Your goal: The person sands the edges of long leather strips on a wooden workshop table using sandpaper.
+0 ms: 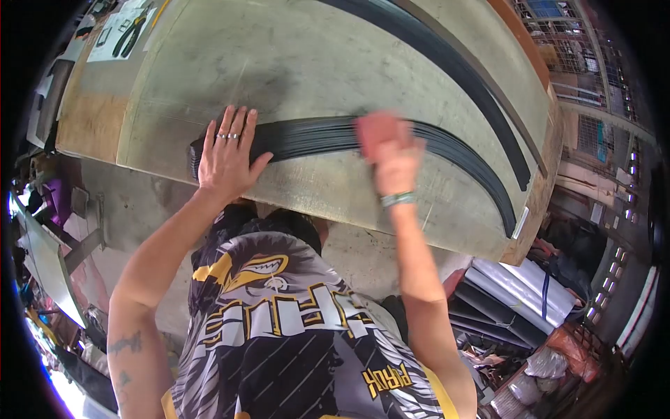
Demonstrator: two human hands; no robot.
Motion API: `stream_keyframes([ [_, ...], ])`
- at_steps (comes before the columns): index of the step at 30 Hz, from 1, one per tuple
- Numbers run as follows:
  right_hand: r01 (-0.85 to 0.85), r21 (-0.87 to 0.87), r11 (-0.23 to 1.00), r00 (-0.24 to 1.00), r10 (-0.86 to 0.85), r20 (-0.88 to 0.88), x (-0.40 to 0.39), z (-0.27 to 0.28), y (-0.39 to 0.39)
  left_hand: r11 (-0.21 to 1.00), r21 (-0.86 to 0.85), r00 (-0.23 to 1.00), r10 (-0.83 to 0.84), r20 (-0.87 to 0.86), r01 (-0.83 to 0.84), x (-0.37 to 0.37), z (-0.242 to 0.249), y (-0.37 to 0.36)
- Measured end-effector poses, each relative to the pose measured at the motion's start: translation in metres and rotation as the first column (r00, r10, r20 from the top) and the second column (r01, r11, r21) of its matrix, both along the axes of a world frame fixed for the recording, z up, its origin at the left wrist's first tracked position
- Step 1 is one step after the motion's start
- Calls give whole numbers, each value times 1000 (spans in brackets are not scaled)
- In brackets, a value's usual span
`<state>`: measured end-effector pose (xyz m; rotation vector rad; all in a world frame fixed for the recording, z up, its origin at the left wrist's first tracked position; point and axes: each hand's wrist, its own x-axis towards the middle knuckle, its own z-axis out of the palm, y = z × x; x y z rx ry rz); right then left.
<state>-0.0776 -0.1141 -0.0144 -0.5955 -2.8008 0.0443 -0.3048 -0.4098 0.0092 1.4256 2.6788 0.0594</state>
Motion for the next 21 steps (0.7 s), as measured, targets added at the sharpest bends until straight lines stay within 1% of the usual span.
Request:
stream_keyframes([
  [1,253,-4,968,968,-253,-1,31,-6,49,1000,-8,1000,-2,3,2,1,-1,-1],
  [2,522,-36,852,853,-521,34,61,-14,94,1000,-9,1000,-6,-4,6,0,0,0],
  [3,675,-25,737,738,-674,43,89,-17,124,1000,-11,1000,-12,13,12,-1,2,2],
  [4,630,-18,776,775,-630,-38,115,-15,143,1000,-15,1000,-8,26,9,-1,4,4],
  [5,548,-131,826,801,-564,-202,117,2,141,1000,-26,999,3,42,-2,-2,5,3],
  [6,475,-237,848,771,-530,-353,107,22,122,1000,-24,999,16,29,-15,-3,5,1],
  [7,465,-284,839,779,-540,-319,105,32,108,1000,-25,1000,13,26,-13,-2,5,1],
  [9,371,-292,881,811,-461,-360,89,59,84,1000,-24,1000,5,16,-4,0,5,4],
  [10,283,-248,926,828,-367,-424,71,64,74,1000,-12,1000,5,12,-5,0,4,4],
  [11,236,-107,966,878,-259,-402,68,58,71,1000,-1,1000,2,8,-2,1,3,3],
  [12,144,-73,987,921,-161,-355,71,40,76,1000,10,1000,-3,-1,3,0,2,3],
  [13,198,-59,978,953,-207,-222,61,33,67,1000,4,1000,-2,-16,3,0,0,3],
  [15,193,-50,980,980,-195,-42,43,-2,59,999,46,998,-25,-56,28,0,-7,2],
  [16,238,-126,963,950,-258,-174,20,-13,40,997,70,997,-31,-76,37,0,-9,2],
  [17,222,-139,965,958,-243,-156,-7,-4,10,996,79,995,-37,-91,44,0,-9,2],
  [19,-14,-274,962,989,-27,-148,-47,10,-57,994,98,994,-37,-107,48,-1,-10,3],
  [20,-138,-356,924,984,88,-153,-57,13,-89,993,106,993,-42,-111,54,1,-11,3],
  [21,-198,-346,917,973,142,-180,-59,6,-111,990,130,992,-43,-119,58,3,-10,4],
])
